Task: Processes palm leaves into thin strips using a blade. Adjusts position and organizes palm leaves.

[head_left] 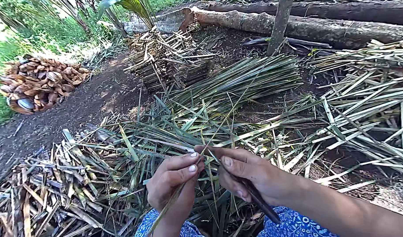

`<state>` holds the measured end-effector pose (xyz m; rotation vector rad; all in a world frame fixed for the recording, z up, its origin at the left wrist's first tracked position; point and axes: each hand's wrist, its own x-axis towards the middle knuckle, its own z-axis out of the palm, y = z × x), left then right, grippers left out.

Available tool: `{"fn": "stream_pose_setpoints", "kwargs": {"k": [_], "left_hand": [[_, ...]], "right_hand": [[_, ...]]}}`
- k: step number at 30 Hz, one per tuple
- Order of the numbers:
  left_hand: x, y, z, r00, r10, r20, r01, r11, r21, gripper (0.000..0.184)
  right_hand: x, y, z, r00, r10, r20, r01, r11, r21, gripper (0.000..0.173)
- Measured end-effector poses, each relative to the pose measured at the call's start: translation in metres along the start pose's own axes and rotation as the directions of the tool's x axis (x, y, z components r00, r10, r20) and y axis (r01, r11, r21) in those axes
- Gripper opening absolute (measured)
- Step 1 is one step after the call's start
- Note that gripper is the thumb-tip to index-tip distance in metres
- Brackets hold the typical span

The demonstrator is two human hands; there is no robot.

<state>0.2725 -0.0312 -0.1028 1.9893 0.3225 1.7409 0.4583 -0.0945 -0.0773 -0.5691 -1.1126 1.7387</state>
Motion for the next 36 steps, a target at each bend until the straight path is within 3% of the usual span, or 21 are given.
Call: {"fn": "stream_pose_setpoints", "kwargs": {"k": [4, 10, 16, 25, 28, 31, 33, 36], "left_hand": [[-0.001, -0.002, -0.002, 0.997, 0.075, 0.031, -0.076, 0.997, 0.033, 0.011], [-0.002, 0.003, -0.001, 0.979, 0.178, 0.100, -0.186, 0.980, 0.077, 0.005], [-0.001, 0.005, -0.004, 0.965, 0.206, 0.162, -0.223, 0.970, 0.098, 0.005], [0.001, 0.006, -0.014, 0.967, 0.187, 0.173, -0.199, 0.978, 0.059, 0.004], [0.000, 0.005, -0.014, 0.969, 0.185, 0.164, -0.196, 0.979, 0.049, 0.005], [-0.001, 0.003, -0.012, 0.972, 0.171, 0.160, -0.177, 0.984, 0.025, 0.005], [-0.001, 0.000, -0.011, 0.976, 0.150, 0.158, -0.152, 0.988, 0.000, 0.006], [0.000, 0.001, -0.015, 0.979, 0.130, 0.158, -0.129, 0.991, -0.018, 0.007]], "right_hand": [[-0.001, 0.001, 0.004, 0.998, -0.048, 0.050, 0.047, 0.999, 0.023, 0.043], [0.000, 0.005, 0.005, 0.990, -0.143, 0.024, 0.144, 0.985, -0.099, 0.038], [0.000, 0.003, -0.001, 0.957, -0.269, -0.107, 0.233, 0.936, -0.264, 0.036], [-0.003, -0.017, -0.037, 0.841, -0.438, -0.318, 0.341, 0.885, -0.317, 0.039], [-0.005, -0.020, -0.039, 0.849, -0.404, -0.340, 0.330, 0.909, -0.256, 0.041], [-0.009, -0.013, -0.034, 0.953, -0.232, -0.196, 0.201, 0.965, -0.166, 0.039], [-0.008, -0.009, -0.027, 0.983, -0.147, -0.108, 0.131, 0.982, -0.137, 0.037], [-0.008, -0.012, -0.036, 0.951, -0.241, -0.192, 0.204, 0.960, -0.193, 0.037]]}}
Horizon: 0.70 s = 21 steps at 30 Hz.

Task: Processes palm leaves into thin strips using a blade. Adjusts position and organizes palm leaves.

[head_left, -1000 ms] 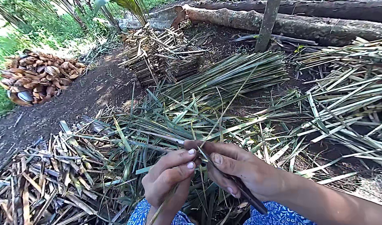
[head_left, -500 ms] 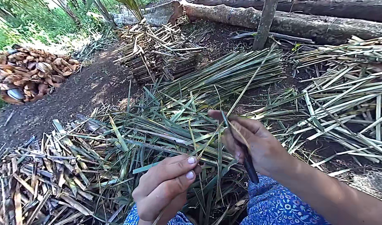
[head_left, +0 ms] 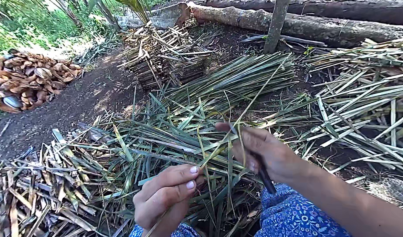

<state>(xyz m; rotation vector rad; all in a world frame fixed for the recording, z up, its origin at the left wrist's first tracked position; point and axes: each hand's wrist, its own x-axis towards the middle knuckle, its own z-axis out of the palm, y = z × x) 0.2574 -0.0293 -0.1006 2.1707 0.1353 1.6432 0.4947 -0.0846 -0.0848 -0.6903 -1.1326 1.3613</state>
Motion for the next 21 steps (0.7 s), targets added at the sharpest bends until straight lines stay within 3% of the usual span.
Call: {"fn": "stream_pose_setpoints", "kwargs": {"k": [3, 9, 17, 19, 21], "left_hand": [[0.003, 0.000, -0.006, 0.998, 0.010, 0.064, -0.010, 1.000, 0.000, 0.006], [0.005, 0.003, -0.015, 0.992, 0.017, 0.123, -0.016, 1.000, -0.010, 0.004], [0.008, 0.008, -0.038, 0.993, -0.040, 0.113, 0.042, 0.999, -0.018, 0.006], [0.006, 0.007, -0.051, 0.994, -0.065, 0.092, 0.069, 0.997, -0.031, 0.011], [0.002, 0.004, -0.068, 0.995, -0.095, 0.011, 0.095, 0.994, -0.053, 0.013]], "right_hand": [[0.005, -0.009, -0.023, 0.971, -0.135, -0.198, 0.119, 0.989, -0.089, 0.040], [0.005, -0.018, -0.048, 0.885, -0.215, -0.413, 0.197, 0.977, -0.085, 0.044], [0.001, -0.023, -0.073, 0.824, -0.248, -0.509, 0.243, 0.967, -0.079, 0.047], [0.002, -0.025, -0.082, 0.770, -0.231, -0.595, 0.264, 0.964, -0.031, 0.048], [0.003, -0.029, -0.096, 0.651, -0.164, -0.741, 0.272, 0.962, 0.026, 0.046]]}}
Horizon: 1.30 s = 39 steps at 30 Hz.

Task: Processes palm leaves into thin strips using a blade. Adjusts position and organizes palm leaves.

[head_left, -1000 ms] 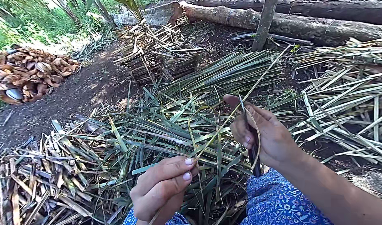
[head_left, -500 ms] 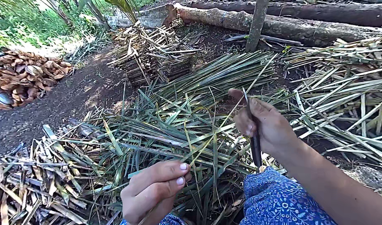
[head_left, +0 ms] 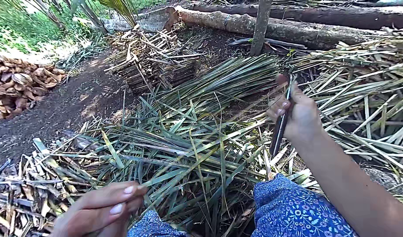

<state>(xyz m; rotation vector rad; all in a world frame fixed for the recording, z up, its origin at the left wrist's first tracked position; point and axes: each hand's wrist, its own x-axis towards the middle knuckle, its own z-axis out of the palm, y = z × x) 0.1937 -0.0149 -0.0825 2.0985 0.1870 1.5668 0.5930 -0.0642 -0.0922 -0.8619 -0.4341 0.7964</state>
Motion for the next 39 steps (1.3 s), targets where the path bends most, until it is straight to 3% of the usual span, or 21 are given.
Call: {"fn": "stream_pose_setpoints", "kwargs": {"k": [2, 3, 5, 6, 8, 10, 11, 13, 15, 18, 22, 25, 30, 36, 39], "left_hand": [[-0.004, -0.002, -0.018, 0.995, -0.023, -0.098, 0.025, 0.999, 0.025, 0.010], [-0.005, -0.004, -0.023, 0.992, -0.038, -0.120, 0.042, 0.999, 0.032, 0.010], [-0.005, -0.009, -0.019, 0.989, -0.099, -0.112, 0.100, 0.995, 0.000, 0.015], [-0.004, -0.011, -0.014, 0.987, -0.128, -0.093, 0.126, 0.992, -0.017, 0.018], [-0.003, -0.016, -0.005, 0.986, -0.146, -0.085, 0.144, 0.989, -0.029, 0.019], [-0.002, -0.017, -0.004, 0.985, -0.146, -0.095, 0.142, 0.989, -0.047, 0.018], [-0.002, -0.018, -0.004, 0.984, -0.146, -0.100, 0.141, 0.988, -0.059, 0.018], [-0.001, -0.019, -0.003, 0.978, -0.166, -0.130, 0.153, 0.983, -0.101, 0.016], [-0.001, -0.020, -0.001, 0.960, -0.212, -0.183, 0.185, 0.971, -0.154, 0.013], [-0.001, -0.019, 0.001, 0.919, -0.315, -0.238, 0.265, 0.938, -0.222, 0.011], [-0.002, -0.019, 0.002, 0.887, -0.392, -0.245, 0.323, 0.905, -0.277, 0.012], [-0.002, -0.018, 0.001, 0.886, -0.407, -0.224, 0.336, 0.894, -0.296, 0.011], [-0.001, -0.018, 0.004, 0.889, -0.431, -0.153, 0.365, 0.871, -0.329, 0.011], [-0.001, -0.018, 0.002, 0.875, -0.455, -0.167, 0.382, 0.860, -0.339, 0.011], [0.000, -0.017, 0.000, 0.881, -0.450, -0.145, 0.390, 0.865, -0.317, 0.011]], "right_hand": [[0.011, 0.001, -0.016, 0.990, 0.020, -0.140, -0.016, 0.999, 0.029, 0.045], [0.012, 0.004, -0.023, 0.990, 0.031, -0.137, -0.033, 0.999, -0.017, 0.045], [0.002, 0.009, -0.026, 0.993, 0.115, -0.008, -0.113, 0.950, -0.291, 0.043], [-0.006, 0.011, -0.023, 0.971, 0.206, 0.120, -0.123, 0.864, -0.488, 0.041], [-0.024, 0.011, -0.010, 0.816, 0.451, 0.362, 0.035, 0.586, -0.810, 0.053], [-0.034, 0.010, 0.002, 0.657, 0.636, 0.406, 0.233, 0.340, -0.911, 0.078], [-0.038, 0.010, 0.005, 0.634, 0.657, 0.407, 0.263, 0.311, -0.913, 0.082], [-0.042, 0.012, 0.001, 0.715, 0.510, 0.479, 0.275, 0.424, -0.863, 0.076], [-0.043, 0.014, 0.000, 0.842, 0.209, 0.498, 0.289, 0.604, -0.743, 0.053], [-0.041, 0.012, 0.002, 0.924, -0.126, 0.362, 0.335, 0.724, -0.603, 0.037], [-0.042, 0.008, 0.009, 0.967, -0.159, 0.200, 0.237, 0.850, -0.471, 0.037], [-0.042, 0.011, 0.010, 0.964, -0.205, 0.168, 0.259, 0.860, -0.440, 0.033], [-0.036, 0.009, 0.003, 0.879, -0.393, 0.269, 0.476, 0.742, -0.472, 0.045], [-0.034, 0.009, -0.007, 0.829, -0.474, 0.297, 0.553, 0.619, -0.557, 0.014], [-0.034, 0.007, -0.005, 0.864, -0.442, 0.241, 0.499, 0.680, -0.537, 0.010]]}}
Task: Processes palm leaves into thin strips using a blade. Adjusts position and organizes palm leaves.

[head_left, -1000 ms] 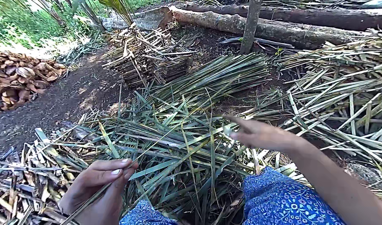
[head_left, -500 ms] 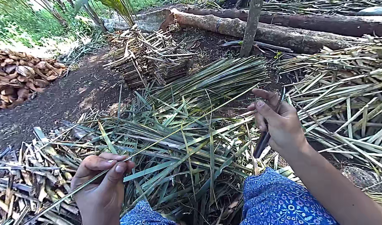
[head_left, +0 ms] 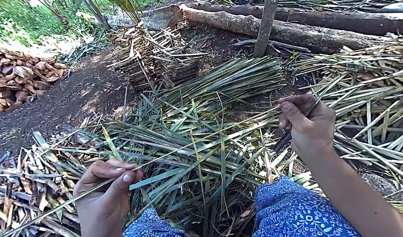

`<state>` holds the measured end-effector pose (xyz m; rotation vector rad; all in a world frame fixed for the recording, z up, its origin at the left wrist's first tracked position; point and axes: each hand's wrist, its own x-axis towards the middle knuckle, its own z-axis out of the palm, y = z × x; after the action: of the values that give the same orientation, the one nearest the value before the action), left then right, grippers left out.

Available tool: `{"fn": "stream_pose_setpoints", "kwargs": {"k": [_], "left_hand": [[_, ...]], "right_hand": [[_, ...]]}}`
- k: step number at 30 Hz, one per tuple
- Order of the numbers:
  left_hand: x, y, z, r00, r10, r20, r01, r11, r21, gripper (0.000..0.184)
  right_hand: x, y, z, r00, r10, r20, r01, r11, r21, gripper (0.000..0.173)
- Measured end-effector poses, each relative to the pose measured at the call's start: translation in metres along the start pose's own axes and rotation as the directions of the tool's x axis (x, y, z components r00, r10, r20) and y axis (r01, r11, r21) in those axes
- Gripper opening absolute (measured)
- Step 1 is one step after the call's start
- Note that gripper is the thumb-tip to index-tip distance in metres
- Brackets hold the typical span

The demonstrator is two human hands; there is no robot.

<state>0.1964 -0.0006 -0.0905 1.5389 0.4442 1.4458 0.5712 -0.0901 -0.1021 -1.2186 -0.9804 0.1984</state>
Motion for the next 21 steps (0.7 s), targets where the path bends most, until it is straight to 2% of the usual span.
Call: {"fn": "stream_pose_setpoints", "kwargs": {"k": [3, 5, 7, 9, 10, 12, 14, 16, 18, 19, 21], "left_hand": [[0.001, 0.002, -0.005, 1.000, 0.017, -0.017, -0.016, 0.999, 0.029, 0.010], [0.002, 0.002, -0.013, 0.998, 0.032, -0.051, -0.027, 0.994, 0.110, 0.010], [0.004, 0.002, -0.015, 1.000, -0.004, 0.006, 0.003, 0.972, 0.235, 0.011], [0.004, -0.001, -0.006, 0.989, -0.102, 0.104, 0.067, 0.954, 0.293, 0.014], [0.004, -0.002, 0.002, 0.978, -0.155, 0.138, 0.109, 0.950, 0.292, 0.017], [0.003, -0.006, 0.020, 0.959, -0.230, 0.164, 0.181, 0.947, 0.266, 0.025], [0.003, -0.010, 0.037, 0.956, -0.255, 0.142, 0.220, 0.950, 0.224, 0.032], [0.005, -0.012, 0.052, 0.967, -0.246, 0.073, 0.228, 0.954, 0.193, 0.034], [0.005, -0.014, 0.065, 0.966, -0.256, -0.020, 0.256, 0.955, 0.151, 0.032], [0.004, -0.016, 0.072, 0.961, -0.271, -0.051, 0.276, 0.952, 0.134, 0.029], [-0.002, -0.021, 0.083, 0.951, -0.307, -0.025, 0.307, 0.938, 0.158, 0.018]], "right_hand": [[0.005, 0.002, -0.001, 0.981, 0.165, -0.106, -0.155, 0.983, 0.093, 0.007], [0.009, 0.006, -0.006, 0.963, 0.221, -0.150, -0.211, 0.974, 0.082, 0.008], [0.007, 0.004, -0.008, 0.980, 0.195, -0.049, -0.198, 0.976, -0.090, 0.013], [-0.002, 0.001, -0.002, 0.970, 0.132, 0.204, -0.076, 0.962, -0.261, 0.021], [-0.009, -0.002, 0.005, 0.931, 0.139, 0.339, -0.041, 0.959, -0.281, 0.028], [-0.024, -0.005, 0.024, 0.802, 0.189, 0.566, -0.029, 0.960, -0.280, 0.037], [-0.037, -0.011, 0.041, 0.617, 0.218, 0.756, -0.012, 0.963, -0.268, 0.038], [-0.046, -0.019, 0.055, 0.460, 0.231, 0.857, -0.003, 0.966, -0.258, 0.032], [-0.054, -0.022, 0.067, 0.408, 0.251, 0.878, -0.089, 0.968, -0.236, 0.024], [-0.056, -0.024, 0.071, 0.402, 0.282, 0.871, -0.171, 0.958, -0.230, 0.022], [-0.061, -0.029, 0.079, 0.423, 0.340, 0.840, -0.333, 0.920, -0.205, 0.018]]}}
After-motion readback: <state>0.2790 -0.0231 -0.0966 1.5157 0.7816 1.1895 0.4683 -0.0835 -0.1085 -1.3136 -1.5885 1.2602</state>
